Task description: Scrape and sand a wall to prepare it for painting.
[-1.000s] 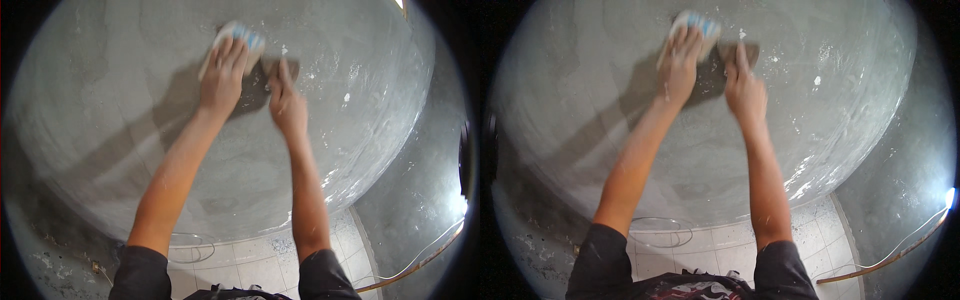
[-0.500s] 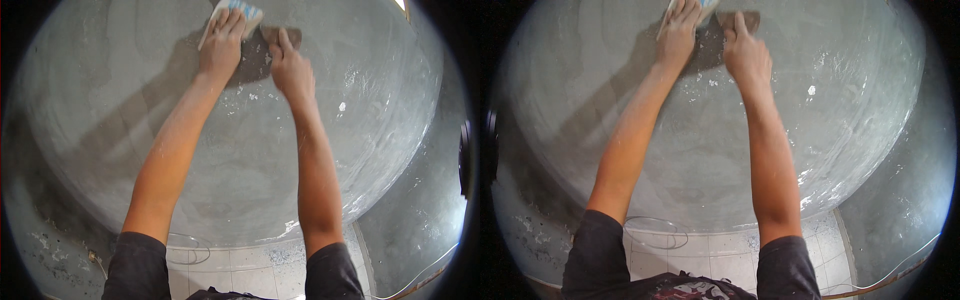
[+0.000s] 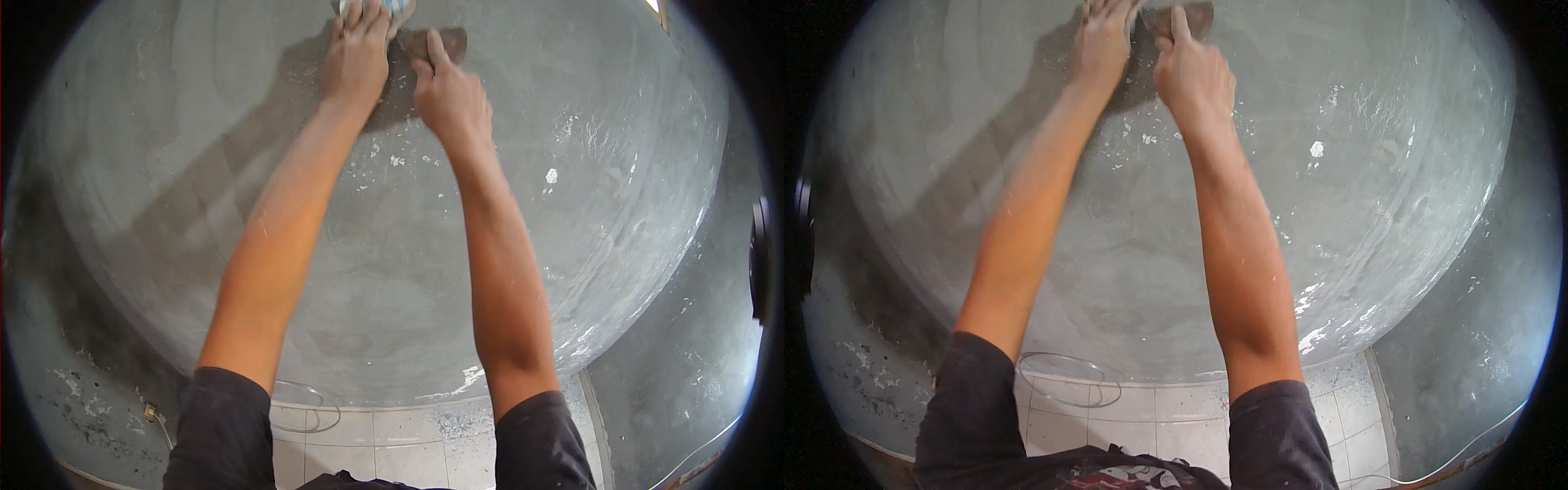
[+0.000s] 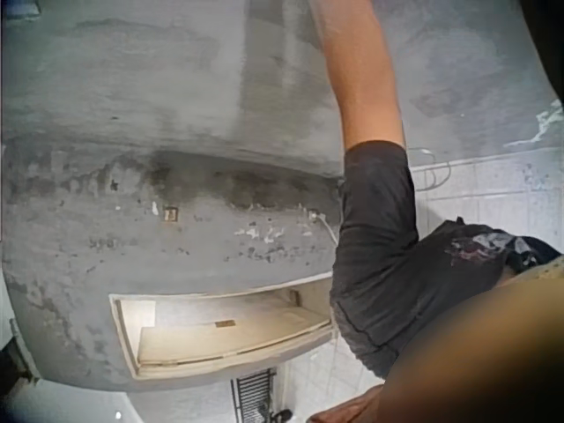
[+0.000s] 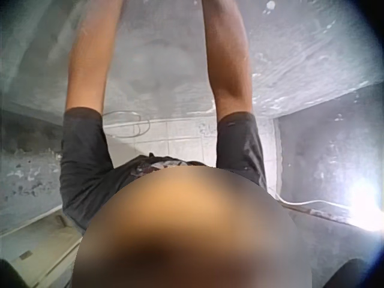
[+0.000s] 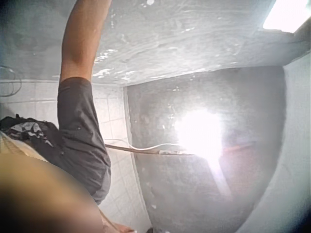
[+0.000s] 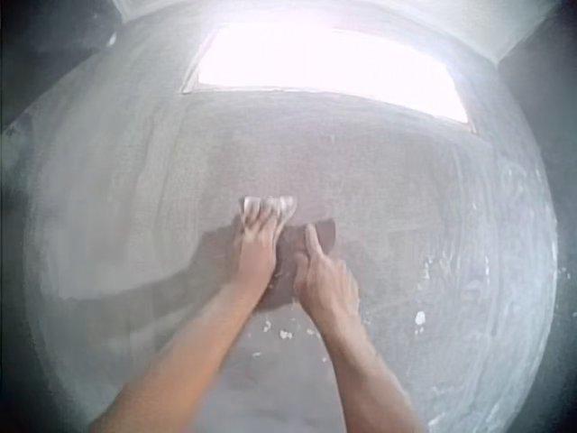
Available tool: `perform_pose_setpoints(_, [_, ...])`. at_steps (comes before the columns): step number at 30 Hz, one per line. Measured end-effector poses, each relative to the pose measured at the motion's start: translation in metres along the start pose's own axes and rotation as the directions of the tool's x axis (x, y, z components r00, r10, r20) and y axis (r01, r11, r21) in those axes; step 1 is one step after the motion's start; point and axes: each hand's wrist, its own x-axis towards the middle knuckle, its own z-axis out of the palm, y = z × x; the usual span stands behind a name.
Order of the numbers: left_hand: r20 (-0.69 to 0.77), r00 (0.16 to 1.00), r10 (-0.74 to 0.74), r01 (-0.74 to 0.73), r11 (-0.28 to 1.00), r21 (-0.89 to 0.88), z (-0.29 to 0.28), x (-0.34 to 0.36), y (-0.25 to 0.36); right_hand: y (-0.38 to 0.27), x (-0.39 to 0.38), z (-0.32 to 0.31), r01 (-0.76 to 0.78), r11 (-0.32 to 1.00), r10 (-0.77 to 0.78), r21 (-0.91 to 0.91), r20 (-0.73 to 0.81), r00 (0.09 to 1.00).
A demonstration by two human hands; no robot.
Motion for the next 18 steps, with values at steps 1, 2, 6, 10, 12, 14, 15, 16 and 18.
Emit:
perform_pose_setpoints(1, [0.004,1.000,0.000,0.000,1.000,0.004,0.001,0.006,-0.002,0.001,0.002,-0.001,-0.001,1.000,0.001,0.004,0.003,1.000])
perform_pose_setpoints(2, [0.022,0.999,-0.032,0.032,0.999,-0.011,0.002,0.009,-0.001,0.003,0.002,-0.003,-0.027,0.999,0.026,0.025,0.028,0.999])
perform_pose_setpoints(6, [0.083,0.992,0.094,-0.100,0.993,0.069,0.001,-0.076,0.006,0.011,-0.064,0.003,-0.125,0.992,0.120,0.015,0.175,0.977])
perform_pose_setpoints(10, [0.249,0.967,-0.054,0.061,0.998,-0.023,-0.036,-0.207,0.042,0.026,-0.180,0.008,-0.306,0.952,0.272,0.012,0.421,0.865])
perform_pose_setpoints(12, [0.252,0.966,-0.057,0.064,0.998,-0.021,-0.039,-0.217,0.044,0.034,-0.197,0.021,-0.297,0.953,0.256,0.053,0.382,0.888])
perform_pose_setpoints(14, [0.233,0.972,-0.034,0.038,0.999,-0.011,-0.035,-0.205,0.039,0.026,-0.180,0.021,-0.270,0.961,0.234,0.056,0.355,0.905])
perform_pose_setpoints(15, [0.207,0.978,-0.008,0.007,1.000,0.004,-0.028,-0.181,0.030,0.015,-0.148,0.015,-0.248,0.968,0.221,0.028,0.368,0.903])
perform_pose_setpoints(16, [0.152,0.988,0.022,-0.036,0.995,0.094,-0.020,-0.150,0.017,0.003,-0.115,0.012,-0.221,0.975,0.201,0.028,0.316,0.927])
perform_pose_setpoints(18, [0.065,0.997,0.036,-0.042,0.994,0.101,-0.008,-0.085,-0.001,-0.011,-0.062,0.003,-0.149,0.989,0.141,0.022,0.208,0.968])
